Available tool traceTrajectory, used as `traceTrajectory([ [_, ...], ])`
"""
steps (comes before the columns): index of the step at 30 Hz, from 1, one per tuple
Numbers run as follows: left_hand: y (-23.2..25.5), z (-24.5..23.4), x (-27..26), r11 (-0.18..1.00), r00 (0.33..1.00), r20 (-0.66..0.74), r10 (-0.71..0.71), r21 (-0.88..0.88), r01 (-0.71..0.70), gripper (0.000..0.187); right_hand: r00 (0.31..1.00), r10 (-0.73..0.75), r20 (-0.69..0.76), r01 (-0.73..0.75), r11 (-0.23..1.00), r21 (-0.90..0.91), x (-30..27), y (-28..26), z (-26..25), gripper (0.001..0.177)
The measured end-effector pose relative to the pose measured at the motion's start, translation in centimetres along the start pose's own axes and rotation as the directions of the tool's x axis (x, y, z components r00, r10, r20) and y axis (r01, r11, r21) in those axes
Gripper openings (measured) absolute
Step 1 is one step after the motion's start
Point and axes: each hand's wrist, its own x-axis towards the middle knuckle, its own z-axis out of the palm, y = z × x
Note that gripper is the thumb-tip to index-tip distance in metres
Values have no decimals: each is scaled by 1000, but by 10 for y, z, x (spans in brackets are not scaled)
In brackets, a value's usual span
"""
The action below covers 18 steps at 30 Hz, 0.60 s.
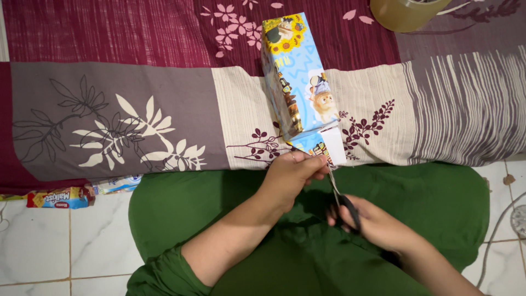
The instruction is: The person wraps a small rectangular box with patterned paper, folds the edges, and secures them with clear tape. They then use scissors to trim excess paper and continue folding and taping the remaining sides.
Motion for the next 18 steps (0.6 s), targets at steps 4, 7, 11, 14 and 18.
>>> traceTrajectory([
  [4, 2, -2, -1, 1000, 999, 30, -10, -27, 10, 22, 979, 202, 18, -199, 975, -99, -33, -11, -21, 38],
  [7, 4, -4, 0, 991, 996, 39, -74, -106, 78, 18, 957, 97, -272, -144, 977, -159, -50, -34, -36, 34],
  [11, 1, -8, 2, 968, 990, 95, -107, -219, 126, 18, 841, -176, -512, 246, 966, 72, -11, -54, -28, 38],
  [14, 0, -16, -4, 926, 985, 123, -123, -344, 159, 14, 705, -304, -640, 210, 952, -221, 38, -63, -1, 53],
  [18, 3, -33, -14, 927, 989, 70, -131, -344, 147, 13, 606, -372, -703, 276, 927, -252, 60, -76, 25, 54],
])
